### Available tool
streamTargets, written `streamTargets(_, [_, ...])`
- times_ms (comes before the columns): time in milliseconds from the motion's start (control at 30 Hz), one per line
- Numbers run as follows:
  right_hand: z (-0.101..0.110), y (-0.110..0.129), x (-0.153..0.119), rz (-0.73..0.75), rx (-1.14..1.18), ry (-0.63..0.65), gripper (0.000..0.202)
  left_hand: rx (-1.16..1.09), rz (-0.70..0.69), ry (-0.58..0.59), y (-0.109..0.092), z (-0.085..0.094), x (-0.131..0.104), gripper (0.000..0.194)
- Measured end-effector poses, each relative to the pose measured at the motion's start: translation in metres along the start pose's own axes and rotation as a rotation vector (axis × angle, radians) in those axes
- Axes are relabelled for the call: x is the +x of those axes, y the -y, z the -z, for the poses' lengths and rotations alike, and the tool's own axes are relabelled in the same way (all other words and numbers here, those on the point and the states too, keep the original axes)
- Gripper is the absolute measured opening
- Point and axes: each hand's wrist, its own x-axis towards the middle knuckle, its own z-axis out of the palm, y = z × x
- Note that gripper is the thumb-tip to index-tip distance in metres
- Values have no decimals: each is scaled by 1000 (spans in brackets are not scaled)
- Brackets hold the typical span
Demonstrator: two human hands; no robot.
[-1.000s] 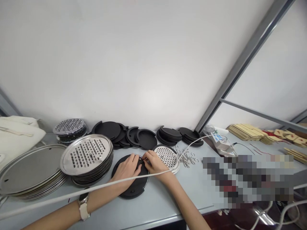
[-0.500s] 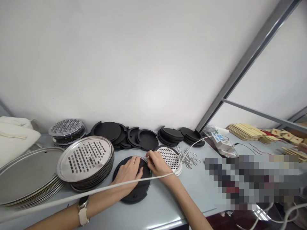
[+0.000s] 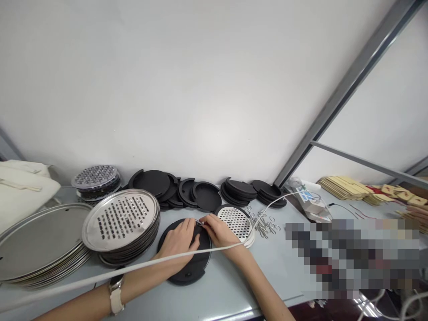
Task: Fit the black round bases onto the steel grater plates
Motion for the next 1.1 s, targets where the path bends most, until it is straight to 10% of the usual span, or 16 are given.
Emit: streamTargets(1100, [3, 6, -2, -51, -23, 55, 13, -66, -36, 55, 0, 2, 1, 16])
